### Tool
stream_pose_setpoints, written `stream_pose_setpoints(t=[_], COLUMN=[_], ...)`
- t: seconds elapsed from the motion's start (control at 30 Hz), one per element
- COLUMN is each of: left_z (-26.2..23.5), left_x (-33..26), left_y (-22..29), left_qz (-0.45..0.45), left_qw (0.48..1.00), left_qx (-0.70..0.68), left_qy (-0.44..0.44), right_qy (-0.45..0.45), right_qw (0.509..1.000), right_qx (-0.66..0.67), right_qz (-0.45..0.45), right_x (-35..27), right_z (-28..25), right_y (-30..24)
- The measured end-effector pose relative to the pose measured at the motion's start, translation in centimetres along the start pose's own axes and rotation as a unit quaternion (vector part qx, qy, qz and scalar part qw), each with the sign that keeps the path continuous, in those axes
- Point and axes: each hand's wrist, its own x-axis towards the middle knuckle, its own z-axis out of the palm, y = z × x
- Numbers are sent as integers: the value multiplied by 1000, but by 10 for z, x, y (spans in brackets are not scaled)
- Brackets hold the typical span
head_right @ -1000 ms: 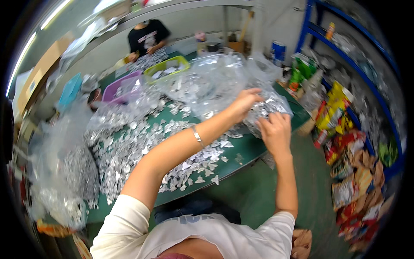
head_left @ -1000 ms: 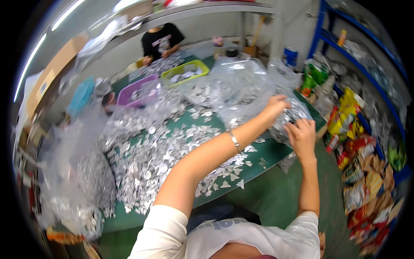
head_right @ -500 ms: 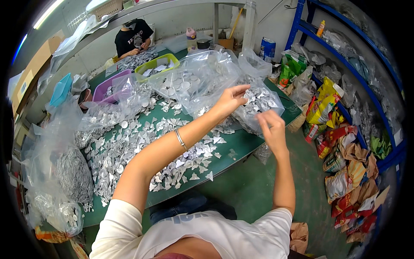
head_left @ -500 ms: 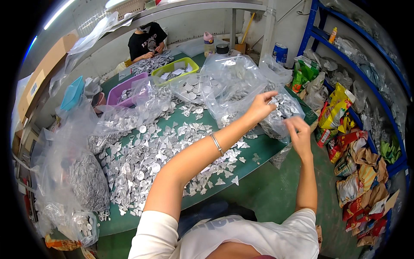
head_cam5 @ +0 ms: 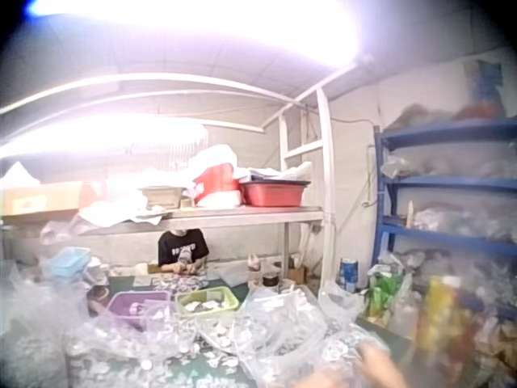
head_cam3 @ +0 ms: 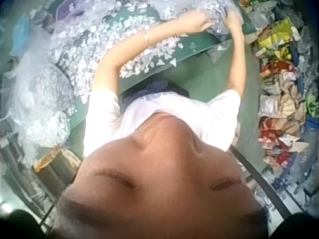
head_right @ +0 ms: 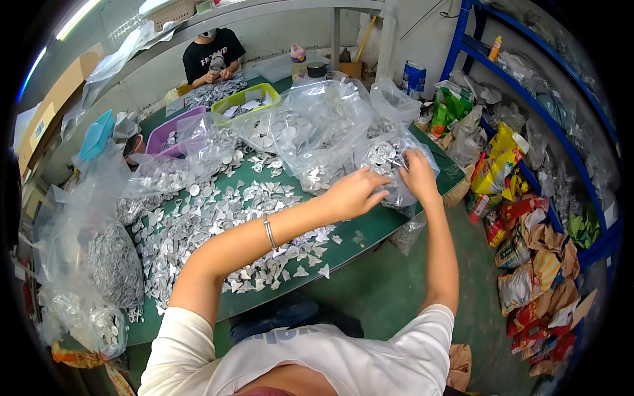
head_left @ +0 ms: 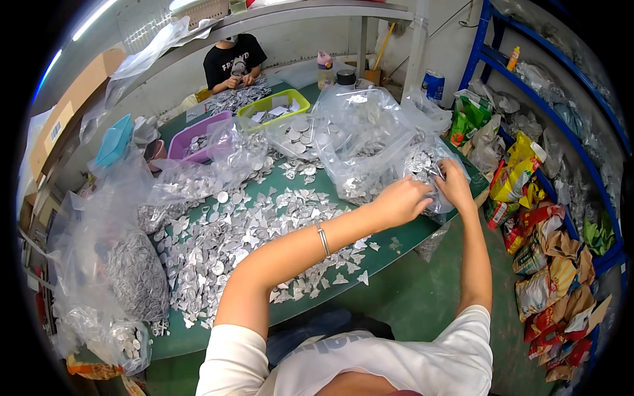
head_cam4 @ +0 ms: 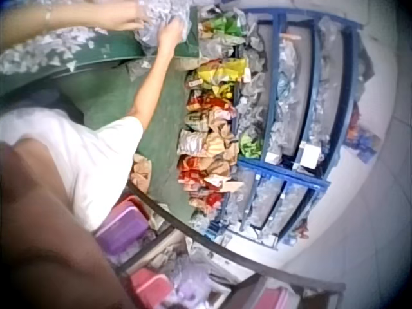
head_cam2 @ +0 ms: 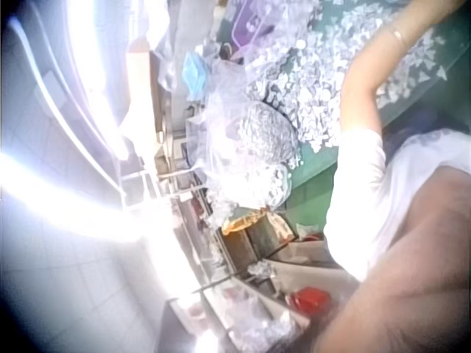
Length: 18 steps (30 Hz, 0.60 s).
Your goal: The person sorts various small silver hardware components from a central pile on a table into separate piles and plastic bags by hand.
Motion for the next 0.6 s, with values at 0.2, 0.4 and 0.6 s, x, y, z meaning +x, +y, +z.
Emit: stream_pose_setpoints(t=[0.2, 0.4, 0.6], left_z=[1, -17, -29], left_x=[-9, -59, -201], left_y=[2, 5, -33], left_qz=[65, 74, -215], left_qw=[997, 985, 966], left_qx=[-25, -75, 77], left_qy=[37, 140, 121], right_qy=[-6, 68, 213], right_qw=[993, 981, 937], right_qx=[119, 184, 164], right_qz=[-7, -6, -222], right_x=[18, 4, -82], right_z=[-2, -23, 5], right_y=[-28, -54, -155])
